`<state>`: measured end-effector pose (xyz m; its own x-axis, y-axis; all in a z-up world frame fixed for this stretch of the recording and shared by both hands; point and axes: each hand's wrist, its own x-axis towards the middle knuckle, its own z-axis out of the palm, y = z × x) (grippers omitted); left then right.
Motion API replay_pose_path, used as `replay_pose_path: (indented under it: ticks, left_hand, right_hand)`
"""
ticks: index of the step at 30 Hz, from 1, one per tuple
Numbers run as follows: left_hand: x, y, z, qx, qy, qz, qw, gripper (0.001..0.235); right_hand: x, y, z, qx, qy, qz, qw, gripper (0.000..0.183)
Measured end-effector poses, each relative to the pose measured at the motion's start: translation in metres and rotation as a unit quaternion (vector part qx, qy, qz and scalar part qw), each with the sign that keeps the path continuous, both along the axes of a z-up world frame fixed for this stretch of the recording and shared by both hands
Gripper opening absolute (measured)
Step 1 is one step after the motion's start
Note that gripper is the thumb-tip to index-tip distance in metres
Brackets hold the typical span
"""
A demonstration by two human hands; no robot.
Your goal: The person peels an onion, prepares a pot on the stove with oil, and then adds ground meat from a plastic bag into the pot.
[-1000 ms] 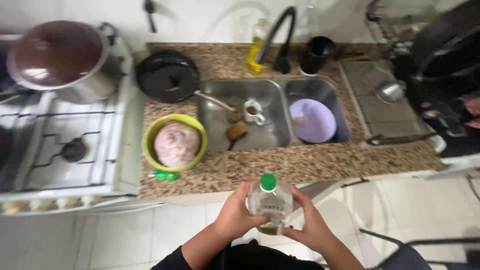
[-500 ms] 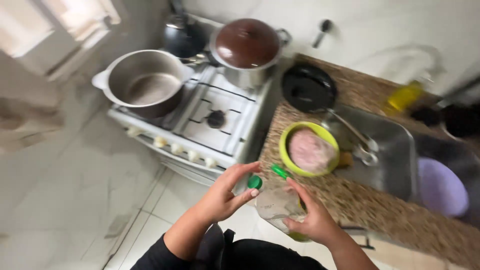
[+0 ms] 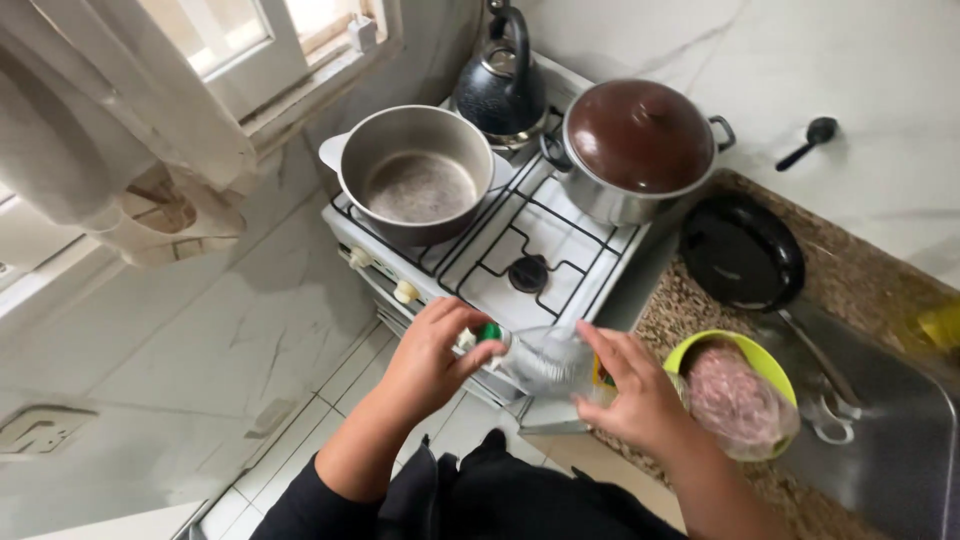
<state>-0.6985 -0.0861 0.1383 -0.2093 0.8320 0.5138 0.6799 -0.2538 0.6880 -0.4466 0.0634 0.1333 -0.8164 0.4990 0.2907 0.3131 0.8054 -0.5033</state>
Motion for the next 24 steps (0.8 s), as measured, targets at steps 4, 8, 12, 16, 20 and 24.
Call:
replay_pose_path:
  ticks: [4,8,12,16,20,24]
  left_hand:
    - [-0.044,0.028,0.008,0.008,-0.012,0.116,0.993,0.026]
    - [-0.069,0.031,0.004,-0.001,-0.105,0.144,0.984,0.023]
    - [-0.109,0.044,-0.008,0.019,-0.126,0.164,0.978,0.029]
    - [-0.163,0.058,-0.026,0.040,-0.110,0.172,0.978,0.031]
    - [-0.213,0.067,-0.027,0.016,-0.107,0.165,0.980,0.033]
    - [-0.263,0.088,-0.026,0.021,-0.116,0.135,0.984,0.035]
  right_hand:
    - [-0.048,0.042,0.014,0.059,0.019,0.011,0.998,0.092]
    - [-0.088,0.073,0.022,0.037,-0.083,-0.065,0.994,0.096]
    - [-0.133,0.116,0.028,0.162,-0.024,-0.040,0.986,0.093]
    - [-0.186,0.146,0.039,0.211,-0.030,-0.026,0.977,0.092]
    - [-0.239,0.160,0.045,0.285,-0.102,-0.028,0.953,0.089]
    - [-0.292,0.172,0.059,0.332,-0.179,-0.013,0.926,0.088]
